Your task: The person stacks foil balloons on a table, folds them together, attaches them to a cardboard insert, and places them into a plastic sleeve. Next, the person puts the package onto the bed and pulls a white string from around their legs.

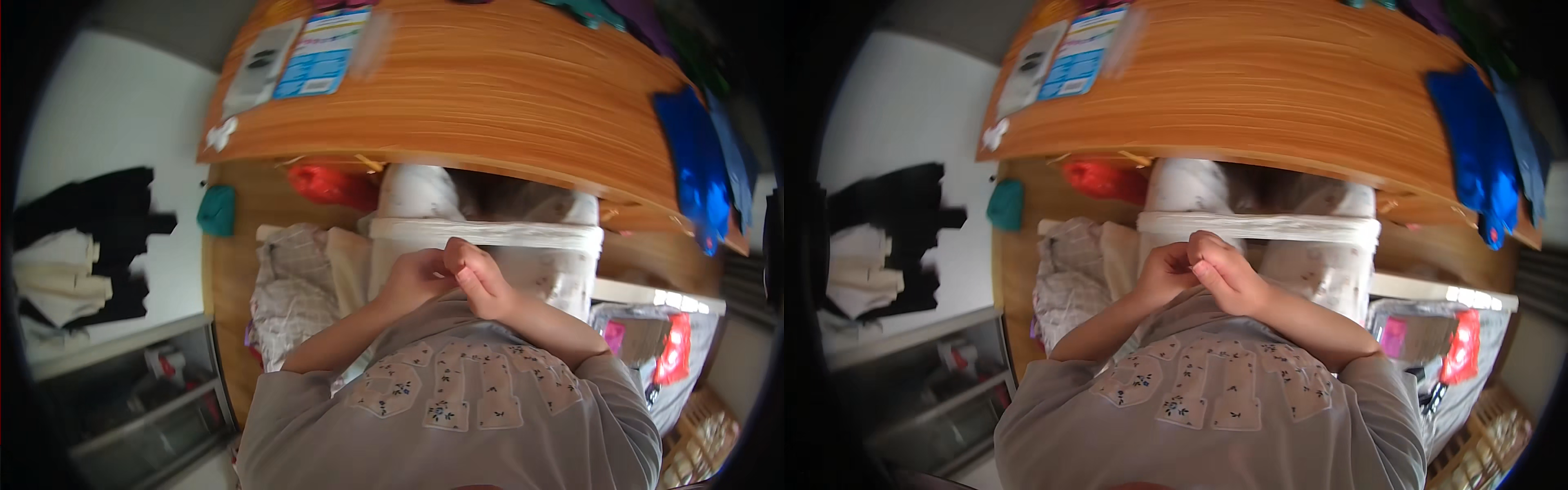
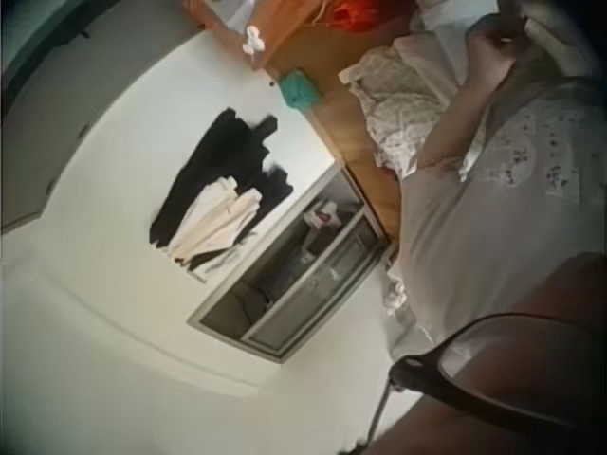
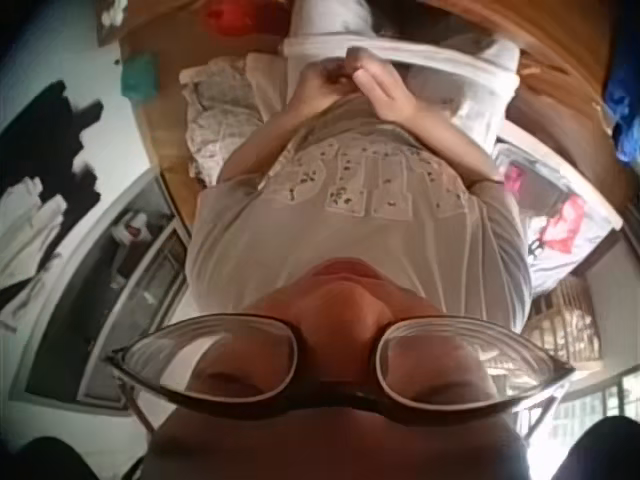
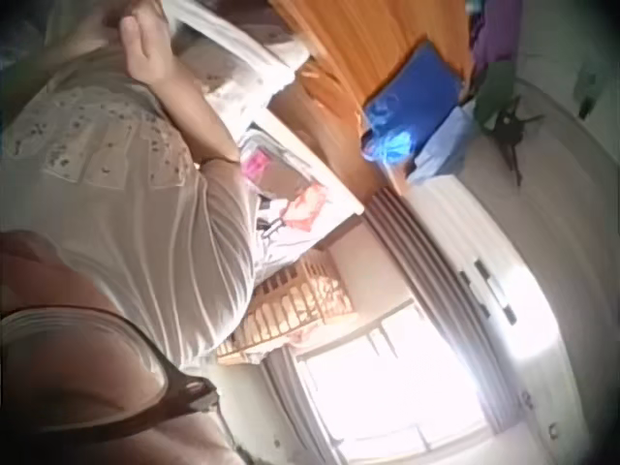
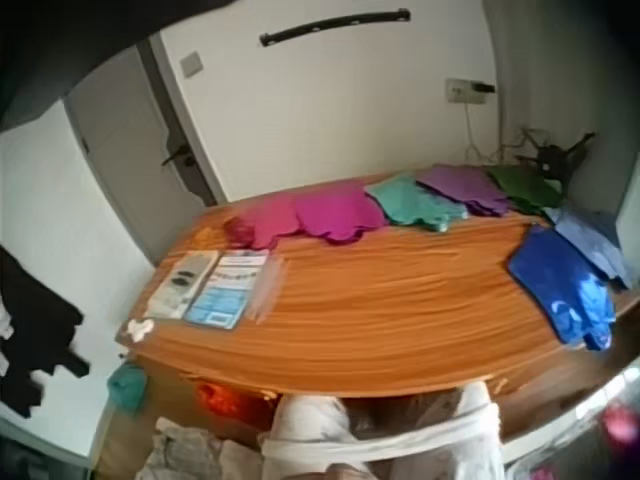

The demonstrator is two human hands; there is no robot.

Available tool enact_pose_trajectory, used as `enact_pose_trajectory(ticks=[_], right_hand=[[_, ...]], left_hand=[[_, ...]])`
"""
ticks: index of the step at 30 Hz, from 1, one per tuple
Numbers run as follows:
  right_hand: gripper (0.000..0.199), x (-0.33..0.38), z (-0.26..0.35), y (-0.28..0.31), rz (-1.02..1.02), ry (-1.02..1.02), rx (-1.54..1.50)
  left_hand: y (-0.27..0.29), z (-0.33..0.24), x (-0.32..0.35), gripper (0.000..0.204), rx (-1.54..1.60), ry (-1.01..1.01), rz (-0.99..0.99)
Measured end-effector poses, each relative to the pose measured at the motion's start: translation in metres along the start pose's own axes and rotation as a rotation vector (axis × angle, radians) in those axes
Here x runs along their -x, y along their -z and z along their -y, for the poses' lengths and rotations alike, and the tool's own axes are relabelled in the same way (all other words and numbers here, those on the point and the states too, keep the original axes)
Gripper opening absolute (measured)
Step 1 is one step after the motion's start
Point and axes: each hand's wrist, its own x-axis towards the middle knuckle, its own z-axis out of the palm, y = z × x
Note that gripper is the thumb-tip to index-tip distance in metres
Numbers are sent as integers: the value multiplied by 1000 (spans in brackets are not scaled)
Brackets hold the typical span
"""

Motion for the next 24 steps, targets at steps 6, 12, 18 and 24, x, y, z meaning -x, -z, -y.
enact_pose_trajectory(ticks=[6,12,18,24], right_hand=[[21,-9,-12,-20,196,41,52],[22,-4,-3,-5,127,-145,203],[16,16,-10,11,-54,-393,205],[25,31,-12,20,-64,-458,249]], left_hand=[[20,22,25,13,481,-46,-237],[126,46,19,10,177,-68,-387],[249,39,-17,22,-136,-55,-936],[280,28,-33,23,-1244,194,-764]])
